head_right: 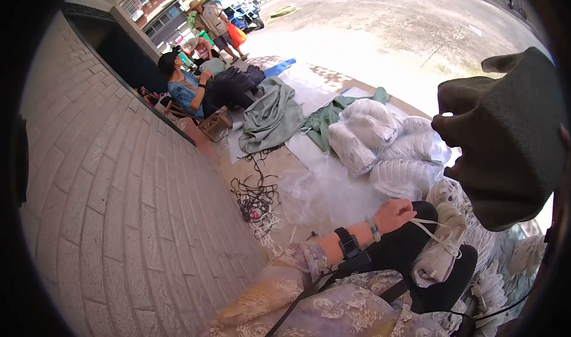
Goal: Insert laces into a white sneaker and tie them.
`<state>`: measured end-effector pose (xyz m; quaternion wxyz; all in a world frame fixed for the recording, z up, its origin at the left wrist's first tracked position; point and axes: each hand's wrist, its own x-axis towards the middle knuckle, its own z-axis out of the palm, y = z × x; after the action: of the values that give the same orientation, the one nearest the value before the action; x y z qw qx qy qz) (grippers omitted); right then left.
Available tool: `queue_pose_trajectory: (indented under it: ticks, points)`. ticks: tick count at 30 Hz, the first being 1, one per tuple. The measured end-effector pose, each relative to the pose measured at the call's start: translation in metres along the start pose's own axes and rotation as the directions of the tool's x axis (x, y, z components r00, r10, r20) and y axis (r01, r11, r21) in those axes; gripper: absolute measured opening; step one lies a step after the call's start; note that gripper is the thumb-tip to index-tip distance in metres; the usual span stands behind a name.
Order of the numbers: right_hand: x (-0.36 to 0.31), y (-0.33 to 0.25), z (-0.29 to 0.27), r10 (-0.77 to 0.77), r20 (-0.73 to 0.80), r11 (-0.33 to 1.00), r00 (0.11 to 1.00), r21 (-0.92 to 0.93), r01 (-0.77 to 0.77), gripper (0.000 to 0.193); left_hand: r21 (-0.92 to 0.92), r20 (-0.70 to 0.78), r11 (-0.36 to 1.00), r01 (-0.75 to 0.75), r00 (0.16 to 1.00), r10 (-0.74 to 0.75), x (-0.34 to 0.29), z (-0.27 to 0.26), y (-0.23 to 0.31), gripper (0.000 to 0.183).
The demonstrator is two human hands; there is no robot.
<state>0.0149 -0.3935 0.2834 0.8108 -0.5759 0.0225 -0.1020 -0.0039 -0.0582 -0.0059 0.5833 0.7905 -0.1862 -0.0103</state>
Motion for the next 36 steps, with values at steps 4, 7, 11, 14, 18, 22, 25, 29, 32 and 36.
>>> queue_pose_trajectory:
  ticks: [4, 7, 11, 14, 18, 22, 25, 29, 32, 36]
  points:
    - [0.057, 0.08, 0.037, 0.004, 0.157, 1.0, 0.988, 0.008, -0.006, 0.05, -0.339, -0.157, 0.94, 0.045, 0.982, -0.104, 0.051, -0.074, 0.032, 0.046]
    - [0.032, 0.108, 0.127, 0.03, 0.199, 1.0, 0.979, -0.015, -0.028, 0.033, -0.607, -0.034, 0.768, 0.204, 0.959, -0.281, 0.062, -0.118, 0.045, 0.074]
    - [0.044, 0.133, 0.156, 0.22, 0.208, 0.975, 0.953, -0.065, -0.211, 0.029, -0.892, 0.012, 0.429, 0.142, 0.956, -0.293, 0.068, -0.132, 0.055, 0.058]
    - [0.041, 0.169, 0.167, 0.332, 0.183, 0.943, 0.925, -0.077, -0.323, 0.027, -0.781, -0.264, 0.624, 0.01, 0.901, -0.344, 0.051, -0.147, 0.034, 0.039]
    - [0.024, 0.24, 0.188, 0.525, 0.141, 0.84, 0.839, 0.075, -0.538, 0.029, -0.583, -0.472, 0.803, 0.121, 0.754, -0.457, -0.001, -0.172, 0.0, 0.029]
    - [0.016, 0.276, 0.191, 0.635, 0.13, 0.757, 0.762, 0.095, -0.647, 0.027, -0.184, -0.528, 0.952, 0.243, 0.792, -0.305, -0.043, -0.183, -0.012, 0.03]
    - [0.02, 0.282, 0.206, 0.611, 0.107, 0.79, 0.785, -0.023, -0.612, 0.023, -0.232, -0.503, 0.892, 0.388, 0.738, -0.451, -0.051, -0.189, -0.017, 0.023]
    - [0.052, 0.284, 0.238, 0.621, 0.043, 0.784, 0.782, -0.019, -0.621, 0.026, -0.071, -0.648, 0.969, 0.236, 0.727, -0.225, -0.006, -0.227, -0.014, 0.024]
    - [0.103, 0.289, 0.256, 0.503, 0.006, 0.864, 0.864, 0.01, -0.503, 0.031, 0.11, -0.756, 0.978, 0.175, 0.654, -0.032, 0.063, -0.268, -0.014, 0.043]
    - [0.164, 0.263, 0.294, 0.533, 0.089, 0.789, 0.842, -0.411, -0.456, 0.042, 0.299, -0.797, 0.881, 0.367, 0.604, 0.019, 0.129, -0.342, 0.01, 0.056]
